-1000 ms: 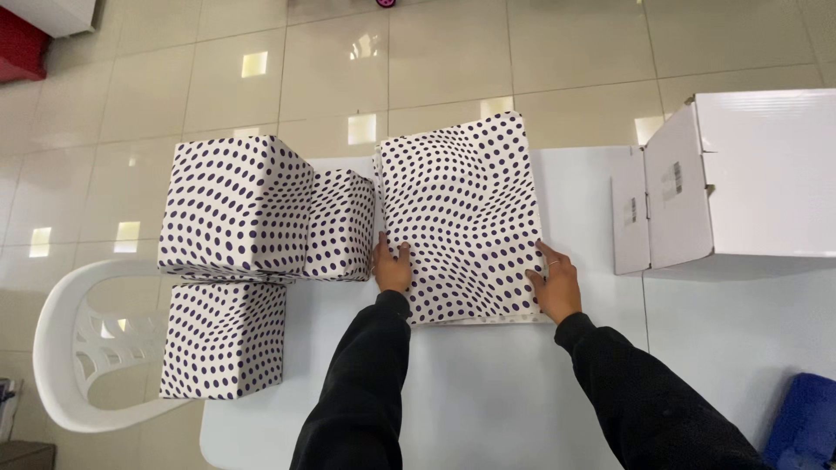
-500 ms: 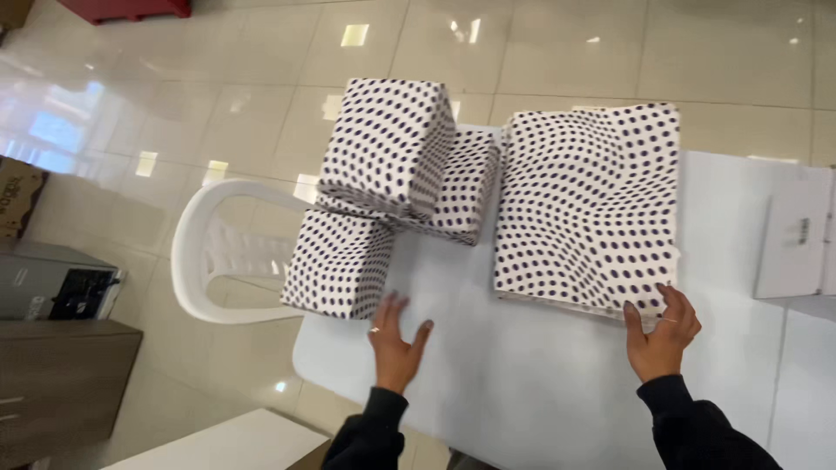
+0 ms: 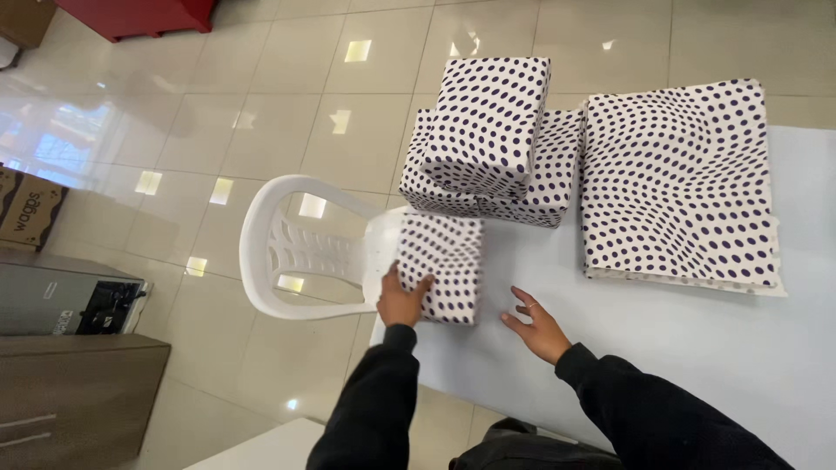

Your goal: The person wraps a box in patterned paper by hand, folding and securing the edges around the box and then placing it with other wrapped boxes.

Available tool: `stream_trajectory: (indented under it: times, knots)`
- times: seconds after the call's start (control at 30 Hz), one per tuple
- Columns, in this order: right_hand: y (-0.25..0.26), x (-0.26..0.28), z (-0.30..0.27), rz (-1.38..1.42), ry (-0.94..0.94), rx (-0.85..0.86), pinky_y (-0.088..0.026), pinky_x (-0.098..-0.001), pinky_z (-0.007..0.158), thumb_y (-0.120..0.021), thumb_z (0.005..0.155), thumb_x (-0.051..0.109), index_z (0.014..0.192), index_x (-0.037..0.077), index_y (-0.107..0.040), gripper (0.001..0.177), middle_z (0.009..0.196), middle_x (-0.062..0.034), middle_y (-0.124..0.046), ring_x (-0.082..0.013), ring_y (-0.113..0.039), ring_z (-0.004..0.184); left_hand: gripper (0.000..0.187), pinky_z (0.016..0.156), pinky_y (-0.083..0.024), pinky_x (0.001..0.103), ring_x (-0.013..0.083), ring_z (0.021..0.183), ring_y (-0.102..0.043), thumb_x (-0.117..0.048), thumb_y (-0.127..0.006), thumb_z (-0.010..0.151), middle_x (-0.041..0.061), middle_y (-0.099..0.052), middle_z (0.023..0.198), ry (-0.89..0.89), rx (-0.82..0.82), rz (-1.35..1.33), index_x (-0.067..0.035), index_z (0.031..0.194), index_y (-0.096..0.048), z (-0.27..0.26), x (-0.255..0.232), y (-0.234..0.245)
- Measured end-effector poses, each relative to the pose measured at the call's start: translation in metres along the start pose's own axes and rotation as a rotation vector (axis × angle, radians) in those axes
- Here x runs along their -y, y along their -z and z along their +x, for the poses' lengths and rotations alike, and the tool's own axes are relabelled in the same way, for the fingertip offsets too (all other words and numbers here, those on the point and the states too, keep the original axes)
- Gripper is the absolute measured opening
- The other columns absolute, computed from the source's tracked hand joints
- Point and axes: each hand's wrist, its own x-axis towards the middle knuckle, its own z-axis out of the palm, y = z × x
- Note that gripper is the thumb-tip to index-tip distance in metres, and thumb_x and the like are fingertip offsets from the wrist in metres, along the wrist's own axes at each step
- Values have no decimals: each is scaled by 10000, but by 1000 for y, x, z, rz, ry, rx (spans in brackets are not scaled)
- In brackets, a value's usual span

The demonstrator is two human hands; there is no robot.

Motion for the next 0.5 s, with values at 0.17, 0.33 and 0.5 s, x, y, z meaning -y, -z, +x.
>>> stream_trajectory:
  times: [0.17,0.33,0.5]
  knots:
    - [9,44,-45,688,-402,-128,-498,-542,1060,-257,860,831,1722,391,-348,972,1738,15,-458,-355,-521,1404,1105,1138,-521,542,381,1399,-571,-554,-884,699,175,-578,1546,136,368,-313,-163,1590,-362,-102,-40,0]
    - [43,54,-102,724,-475,-176,-467,-627,1093,-206,773,886,1724,446,-328,1056,1700,-36,-460,-400,-533,1353,1166,1188,-517,455,265,1448,-583,-470,-919,623,33,-551,1638,34,513,-382,-211,1621,-374,-126,-47,-17]
    - [73,40,-142,780,-355,-301,-408,-677,1220,-226,807,812,1759,423,-166,1030,1765,-51,-400,-392,-470,1523,930,1005,-595,398,211,1281,-641,-605,-809,708,-10,-640,1494,-73,566,-473,-221,1500,-511,-166,-92,-8]
